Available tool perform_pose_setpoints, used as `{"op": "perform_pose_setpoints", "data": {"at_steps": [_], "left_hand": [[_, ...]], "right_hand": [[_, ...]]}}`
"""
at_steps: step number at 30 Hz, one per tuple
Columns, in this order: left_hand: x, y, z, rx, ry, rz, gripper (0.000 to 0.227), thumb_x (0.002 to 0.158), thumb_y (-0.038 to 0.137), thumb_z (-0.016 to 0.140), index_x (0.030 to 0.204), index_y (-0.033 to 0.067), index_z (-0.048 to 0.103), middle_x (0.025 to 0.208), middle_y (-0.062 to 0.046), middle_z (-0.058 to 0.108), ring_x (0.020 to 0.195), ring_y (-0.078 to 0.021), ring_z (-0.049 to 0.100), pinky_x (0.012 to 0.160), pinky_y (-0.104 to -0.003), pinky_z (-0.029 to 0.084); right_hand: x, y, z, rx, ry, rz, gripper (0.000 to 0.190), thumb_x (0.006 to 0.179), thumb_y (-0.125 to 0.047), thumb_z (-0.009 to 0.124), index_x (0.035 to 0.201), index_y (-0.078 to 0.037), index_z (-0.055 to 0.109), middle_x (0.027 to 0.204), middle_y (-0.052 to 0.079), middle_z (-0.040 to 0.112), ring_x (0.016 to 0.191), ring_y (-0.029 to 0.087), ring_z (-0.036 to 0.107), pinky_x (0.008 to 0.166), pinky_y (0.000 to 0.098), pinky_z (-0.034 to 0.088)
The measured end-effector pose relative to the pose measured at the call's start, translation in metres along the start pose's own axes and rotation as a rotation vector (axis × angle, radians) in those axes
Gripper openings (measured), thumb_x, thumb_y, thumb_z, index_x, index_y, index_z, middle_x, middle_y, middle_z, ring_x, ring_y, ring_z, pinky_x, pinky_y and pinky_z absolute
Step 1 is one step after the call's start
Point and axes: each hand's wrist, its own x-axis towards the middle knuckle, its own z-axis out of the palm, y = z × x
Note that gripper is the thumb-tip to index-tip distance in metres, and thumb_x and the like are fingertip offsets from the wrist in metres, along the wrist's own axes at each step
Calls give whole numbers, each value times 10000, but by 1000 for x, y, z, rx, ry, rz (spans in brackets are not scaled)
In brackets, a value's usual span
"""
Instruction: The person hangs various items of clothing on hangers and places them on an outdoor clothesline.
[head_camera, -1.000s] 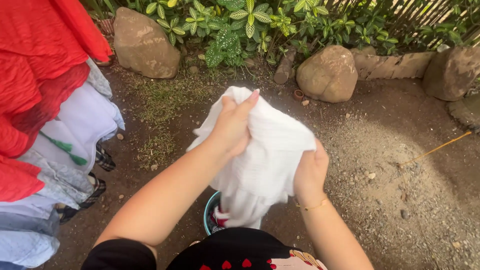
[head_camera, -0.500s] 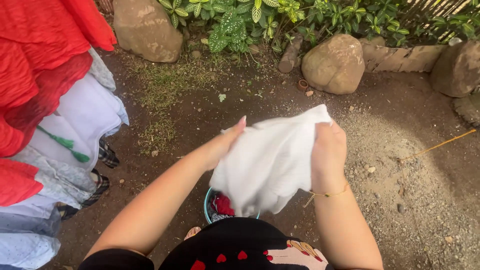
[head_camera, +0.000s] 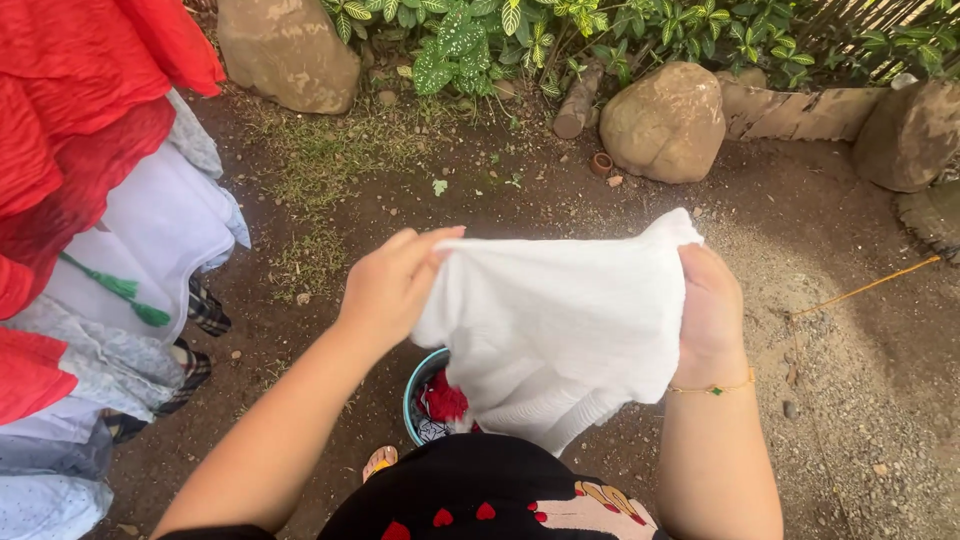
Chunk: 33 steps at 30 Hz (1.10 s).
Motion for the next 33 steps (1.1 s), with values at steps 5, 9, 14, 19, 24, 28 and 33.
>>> {"op": "perform_pose_setpoints", "data": {"at_steps": [5,9,14,19,24,28,33], "left_hand": [[20,-25,34,-673,-70,-225,345,1081,322,552,1049,26,725,718,-39,619,601,-146,556,571,-328,467],[19,-2,22,43,562,668,276,1128,335,502,973,158,646,1007,-68,636,945,-215,546,828,-314,493],[-1,-44,65,-756,-286,-4,232,1000,270,597,1046,78,719,893,3,719,824,-76,633,743,-285,539],[-46,-31,77,-471,-535,107,161,910,250,734,921,90,743,807,-20,695,745,-117,665,676,-308,559],[-70,-58,105,-728,-678,322,172,851,226,819,833,71,748,810,-28,668,748,-154,629,669,-304,478],[-80,-86,135,-746,-583,262,406,1000,258,803,734,55,572,741,-4,509,716,-142,500,686,-303,432],[-64,-44,92,-390,-547,-77,551,644,342,940,954,100,554,652,-6,470,627,-163,456,569,-328,386]], "right_hand": [[10,9,-37,7,-173,64,300,1043,-91,430,1174,94,626,1126,218,707,980,295,717,860,423,580],[1,-2,-3,102,-52,125,376,1022,-192,363,1206,14,619,1166,190,702,1044,297,707,926,447,577],[15,10,-7,121,89,-22,399,1057,-295,346,1181,-22,609,1169,168,700,1077,291,697,972,458,575],[40,40,-51,219,45,-114,365,1125,-346,386,1164,-61,612,1155,116,687,1059,260,684,962,437,574],[24,40,-28,207,2,-66,379,1126,-385,408,1140,-73,622,1096,101,682,1018,242,667,902,417,579],[16,23,-1,44,78,-51,354,1079,-359,422,1149,-74,620,1119,97,698,1037,239,675,928,412,576],[28,10,-33,89,37,-202,295,1145,-285,448,1216,-38,592,1175,119,677,1100,267,672,987,440,569]]}}
